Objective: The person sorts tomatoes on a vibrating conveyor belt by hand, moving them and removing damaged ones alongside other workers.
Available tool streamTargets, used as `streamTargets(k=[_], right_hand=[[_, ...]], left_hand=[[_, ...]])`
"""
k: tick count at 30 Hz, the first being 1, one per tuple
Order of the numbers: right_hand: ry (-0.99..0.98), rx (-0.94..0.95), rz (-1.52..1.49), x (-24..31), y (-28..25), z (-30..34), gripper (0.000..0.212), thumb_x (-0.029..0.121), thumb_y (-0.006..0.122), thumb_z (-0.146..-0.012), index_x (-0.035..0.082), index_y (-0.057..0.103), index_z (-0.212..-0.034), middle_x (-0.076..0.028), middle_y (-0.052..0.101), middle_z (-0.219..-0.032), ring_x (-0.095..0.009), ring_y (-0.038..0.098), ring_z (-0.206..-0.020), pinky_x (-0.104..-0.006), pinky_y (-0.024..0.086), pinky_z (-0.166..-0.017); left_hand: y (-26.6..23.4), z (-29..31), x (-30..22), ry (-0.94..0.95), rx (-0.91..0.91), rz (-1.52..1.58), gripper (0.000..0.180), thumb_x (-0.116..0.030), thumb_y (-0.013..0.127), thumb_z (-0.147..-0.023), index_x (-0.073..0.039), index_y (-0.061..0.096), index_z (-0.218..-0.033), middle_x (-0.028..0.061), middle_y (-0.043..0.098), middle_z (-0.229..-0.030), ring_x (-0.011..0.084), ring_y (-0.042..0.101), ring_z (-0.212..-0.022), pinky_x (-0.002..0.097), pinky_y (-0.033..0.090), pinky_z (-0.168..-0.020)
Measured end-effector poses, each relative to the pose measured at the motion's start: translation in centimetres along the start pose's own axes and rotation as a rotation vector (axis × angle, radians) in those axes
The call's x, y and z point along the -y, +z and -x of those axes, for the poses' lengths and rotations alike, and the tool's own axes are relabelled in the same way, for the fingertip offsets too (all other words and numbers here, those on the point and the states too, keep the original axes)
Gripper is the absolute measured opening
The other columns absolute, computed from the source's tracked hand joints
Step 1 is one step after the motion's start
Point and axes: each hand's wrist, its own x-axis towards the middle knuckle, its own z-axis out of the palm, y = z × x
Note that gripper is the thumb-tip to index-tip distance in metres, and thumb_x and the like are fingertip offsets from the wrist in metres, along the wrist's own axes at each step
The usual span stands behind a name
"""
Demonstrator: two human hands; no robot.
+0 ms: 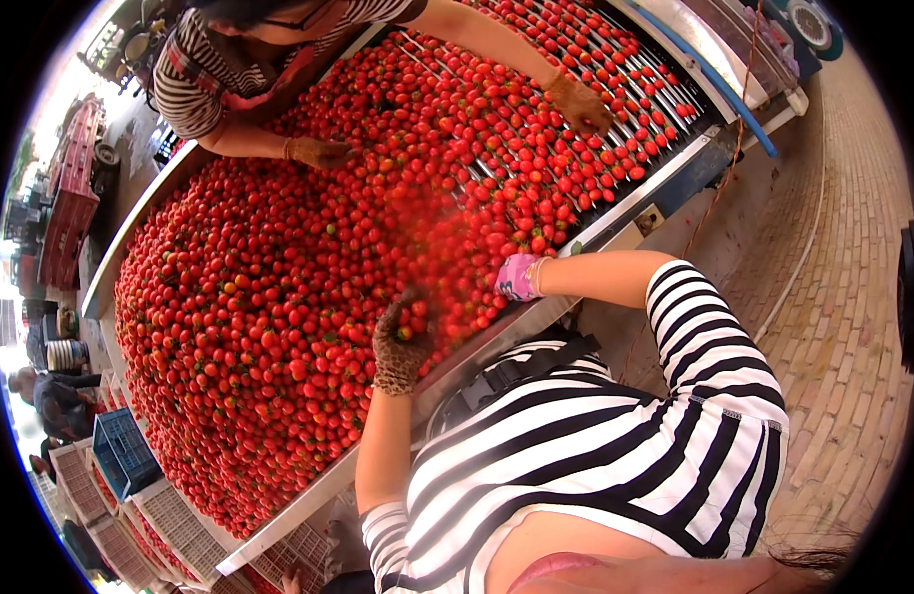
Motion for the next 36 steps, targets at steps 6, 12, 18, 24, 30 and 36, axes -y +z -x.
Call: streamTargets(k=[6, 12, 18, 24, 30, 36], right_hand=[[0.109, -0.613, -0.637, 3.3, -9.3, 1.2, 0.030, 0.027, 0.055, -0.085, 0.009, 0.059, -0.108, -0.014, 0.066, -0.085, -0.032, 0.065, -0.083, -0.0411, 0.051, -0.074], [-0.145, -0.801, -0.646, 5.0, -11.8, 2.5, 0.054, 0.041, 0.058, -0.082, 0.010, 0.052, -0.126, -0.018, 0.052, -0.127, -0.032, 0.050, -0.117, -0.0393, 0.040, -0.099], [1.039, -0.338, -0.166, -13.6, -9.7, 13.7, 0.112, 0.058, 0.073, -0.063, 0.019, 0.012, -0.147, -0.018, 0.006, -0.153, -0.042, 0.009, -0.139, -0.0674, 0.021, -0.102], [0.741, -0.091, -0.025, -11.3, -7.2, 11.6, 0.109, 0.048, 0.079, -0.057, 0.012, 0.024, -0.144, -0.024, 0.027, -0.142, -0.041, 0.038, -0.123, -0.0453, 0.042, -0.095], [0.482, -0.172, -0.045, -6.5, -2.4, 2.5, 0.081, 0.016, 0.065, -0.066, -0.003, 0.029, -0.136, -0.030, 0.046, -0.125, -0.037, 0.061, -0.094, -0.0420, 0.052, -0.074], [0.250, -0.150, -0.428, 3.6, -3.2, -7.5, 0.052, 0.033, 0.070, -0.072, 0.000, 0.053, -0.108, -0.017, 0.065, -0.086, -0.027, 0.066, -0.072, -0.0367, 0.052, -0.064]], left_hand=[[1.4, -0.8, 1.5, -0.048, -0.165, -0.388, 0.044, -0.034, 0.058, -0.087, -0.011, 0.053, -0.124, 0.0123, 0.055, -0.117, 0.0293, 0.055, -0.106, 0.0374, 0.053, -0.077], [2.3, -2.1, 2.3, 0.068, -0.166, -0.226, 0.041, -0.043, 0.052, -0.089, -0.013, 0.055, -0.117, 0.0055, 0.058, -0.117, 0.0228, 0.054, -0.109, 0.0354, 0.050, -0.083], [2.4, -0.7, 0.5, -0.051, 0.018, 0.145, 0.036, -0.040, 0.054, -0.089, -0.013, 0.060, -0.112, 0.0124, 0.055, -0.122, 0.0318, 0.050, -0.112, 0.0348, 0.052, -0.073], [1.5, 0.8, -0.6, 0.047, -0.033, 0.199, 0.037, -0.039, 0.052, -0.090, -0.010, 0.062, -0.110, 0.0137, 0.059, -0.117, 0.0336, 0.056, -0.105, 0.0333, 0.056, -0.064], [2.8, 1.5, -0.9, 0.132, -0.044, 0.128, 0.034, -0.036, 0.052, -0.090, -0.011, 0.063, -0.109, 0.0130, 0.059, -0.117, 0.0330, 0.056, -0.105, 0.0320, 0.056, -0.064], [2.2, 1.2, -1.7, 0.174, -0.018, 0.046, 0.029, -0.036, 0.055, -0.087, -0.014, 0.064, -0.105, 0.0081, 0.059, -0.120, 0.0286, 0.055, -0.106, 0.0322, 0.053, -0.068]])
